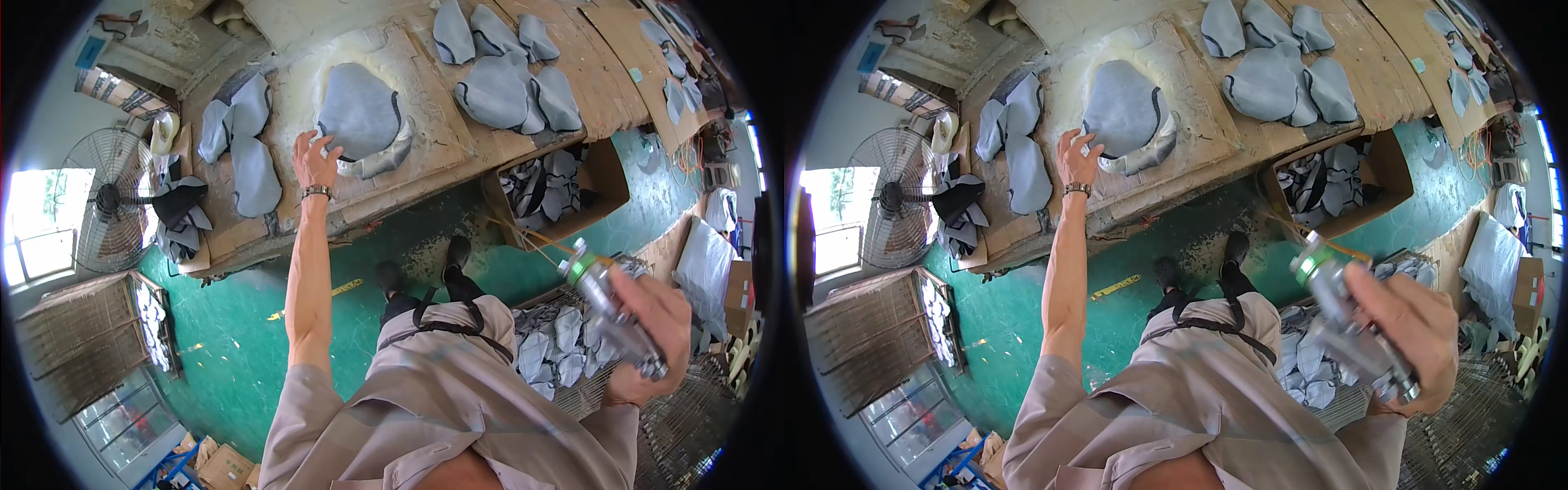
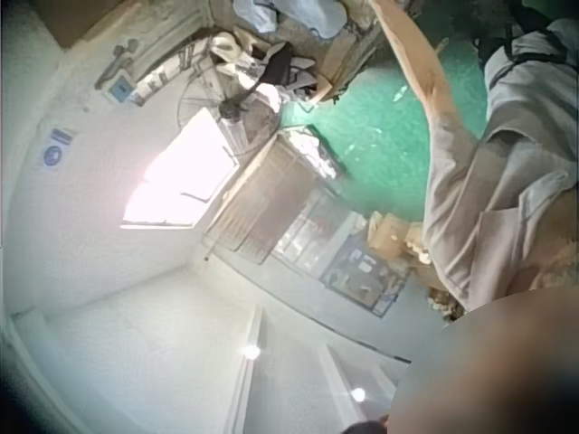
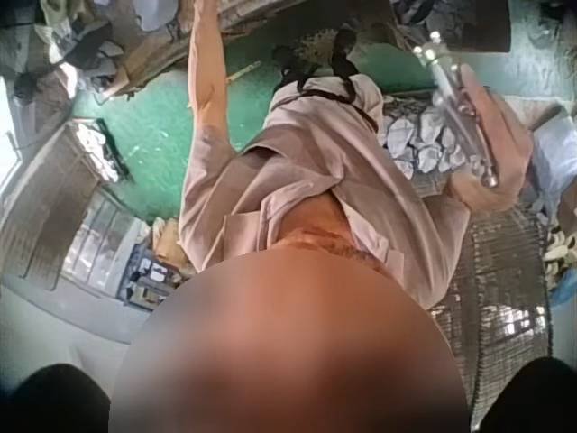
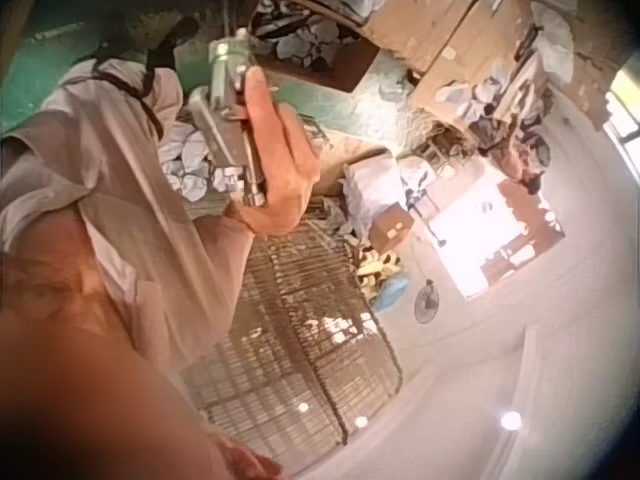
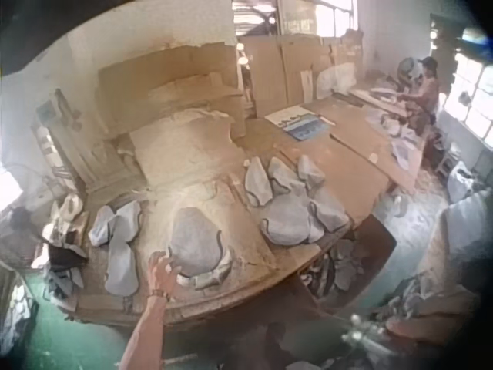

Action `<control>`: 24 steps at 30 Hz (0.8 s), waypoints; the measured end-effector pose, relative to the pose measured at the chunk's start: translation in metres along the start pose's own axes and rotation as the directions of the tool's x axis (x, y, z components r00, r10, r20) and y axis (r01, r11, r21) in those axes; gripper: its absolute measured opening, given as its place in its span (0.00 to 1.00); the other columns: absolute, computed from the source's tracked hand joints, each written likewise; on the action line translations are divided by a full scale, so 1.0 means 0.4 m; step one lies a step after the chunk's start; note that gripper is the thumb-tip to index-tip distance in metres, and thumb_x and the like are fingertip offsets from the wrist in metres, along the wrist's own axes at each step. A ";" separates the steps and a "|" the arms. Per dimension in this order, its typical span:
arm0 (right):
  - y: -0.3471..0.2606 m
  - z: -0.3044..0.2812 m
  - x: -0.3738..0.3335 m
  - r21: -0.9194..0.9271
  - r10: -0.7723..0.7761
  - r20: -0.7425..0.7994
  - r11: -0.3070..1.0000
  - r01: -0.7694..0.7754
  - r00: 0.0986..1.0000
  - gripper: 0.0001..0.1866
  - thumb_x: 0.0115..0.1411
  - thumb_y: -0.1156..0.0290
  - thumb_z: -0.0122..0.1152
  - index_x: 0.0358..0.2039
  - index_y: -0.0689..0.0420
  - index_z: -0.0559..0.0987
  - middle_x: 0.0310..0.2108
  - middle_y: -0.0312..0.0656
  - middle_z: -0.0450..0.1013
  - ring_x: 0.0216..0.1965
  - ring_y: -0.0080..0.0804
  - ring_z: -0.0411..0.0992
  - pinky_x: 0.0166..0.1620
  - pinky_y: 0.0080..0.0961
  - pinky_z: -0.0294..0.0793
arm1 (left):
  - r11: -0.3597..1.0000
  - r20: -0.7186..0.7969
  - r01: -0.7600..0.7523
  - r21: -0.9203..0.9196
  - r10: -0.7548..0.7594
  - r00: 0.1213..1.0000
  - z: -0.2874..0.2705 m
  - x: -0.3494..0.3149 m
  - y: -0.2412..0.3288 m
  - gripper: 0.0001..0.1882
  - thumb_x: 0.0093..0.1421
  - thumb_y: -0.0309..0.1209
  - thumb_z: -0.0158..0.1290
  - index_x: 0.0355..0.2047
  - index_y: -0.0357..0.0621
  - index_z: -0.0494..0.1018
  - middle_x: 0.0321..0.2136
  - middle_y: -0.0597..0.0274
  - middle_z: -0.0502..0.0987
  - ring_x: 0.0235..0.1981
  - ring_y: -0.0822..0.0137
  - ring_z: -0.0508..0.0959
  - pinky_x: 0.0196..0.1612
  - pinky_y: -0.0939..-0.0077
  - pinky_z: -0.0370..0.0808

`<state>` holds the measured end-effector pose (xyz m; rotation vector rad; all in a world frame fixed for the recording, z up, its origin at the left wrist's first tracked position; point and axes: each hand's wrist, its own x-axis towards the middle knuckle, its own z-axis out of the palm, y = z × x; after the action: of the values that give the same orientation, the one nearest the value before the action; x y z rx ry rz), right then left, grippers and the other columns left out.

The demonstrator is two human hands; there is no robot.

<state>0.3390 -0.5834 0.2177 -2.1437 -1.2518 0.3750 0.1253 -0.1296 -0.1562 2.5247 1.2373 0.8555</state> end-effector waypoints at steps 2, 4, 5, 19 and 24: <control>0.016 0.000 -0.015 0.078 -0.005 -0.121 0.997 0.015 0.993 0.24 0.50 0.64 0.62 0.47 0.62 0.86 0.36 0.50 0.77 0.36 0.37 0.75 0.43 0.27 0.72 | 1.000 0.039 0.002 -0.002 -0.002 0.999 0.001 0.019 0.009 0.15 0.44 0.33 0.70 0.35 0.50 0.86 0.50 0.61 0.78 0.58 0.54 0.72 0.60 0.58 0.68; 0.025 -0.011 -0.035 -0.035 0.035 -0.050 0.999 -0.037 0.998 0.25 0.49 0.64 0.62 0.47 0.61 0.86 0.35 0.48 0.77 0.36 0.37 0.75 0.44 0.27 0.72 | 0.999 0.034 -0.026 0.026 0.025 0.999 -0.011 0.050 0.014 0.10 0.44 0.34 0.69 0.30 0.51 0.86 0.45 0.66 0.79 0.54 0.59 0.74 0.56 0.60 0.70; 0.029 -0.015 -0.036 -0.096 0.058 -0.017 0.994 -0.059 0.998 0.25 0.48 0.65 0.62 0.47 0.60 0.86 0.35 0.48 0.77 0.36 0.38 0.75 0.45 0.27 0.71 | 0.999 0.037 -0.028 0.026 0.027 0.999 -0.016 0.071 0.028 0.10 0.44 0.34 0.69 0.30 0.51 0.86 0.45 0.66 0.79 0.54 0.59 0.74 0.56 0.60 0.70; -0.039 0.048 -0.063 -0.015 -0.025 0.022 1.000 0.025 0.999 0.24 0.44 0.71 0.61 0.44 0.64 0.86 0.36 0.48 0.76 0.35 0.36 0.73 0.40 0.26 0.71 | 0.997 0.124 0.079 0.001 -0.079 0.989 -0.102 0.138 0.040 0.10 0.46 0.36 0.68 0.31 0.54 0.87 0.43 0.66 0.80 0.51 0.58 0.76 0.56 0.59 0.71; -0.091 0.077 -0.112 0.005 0.098 -0.079 0.995 -0.098 0.992 0.29 0.44 0.76 0.63 0.51 0.63 0.83 0.45 0.51 0.76 0.42 0.42 0.74 0.50 0.29 0.71 | 1.000 0.027 -0.029 -0.005 0.029 0.999 -0.270 0.121 0.074 0.10 0.49 0.34 0.66 0.33 0.51 0.86 0.45 0.64 0.80 0.51 0.57 0.76 0.57 0.62 0.71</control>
<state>0.2750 -0.5975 0.2144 -2.2030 -1.1051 0.3281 0.1054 -0.1181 -0.0362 2.5479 1.1914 0.8269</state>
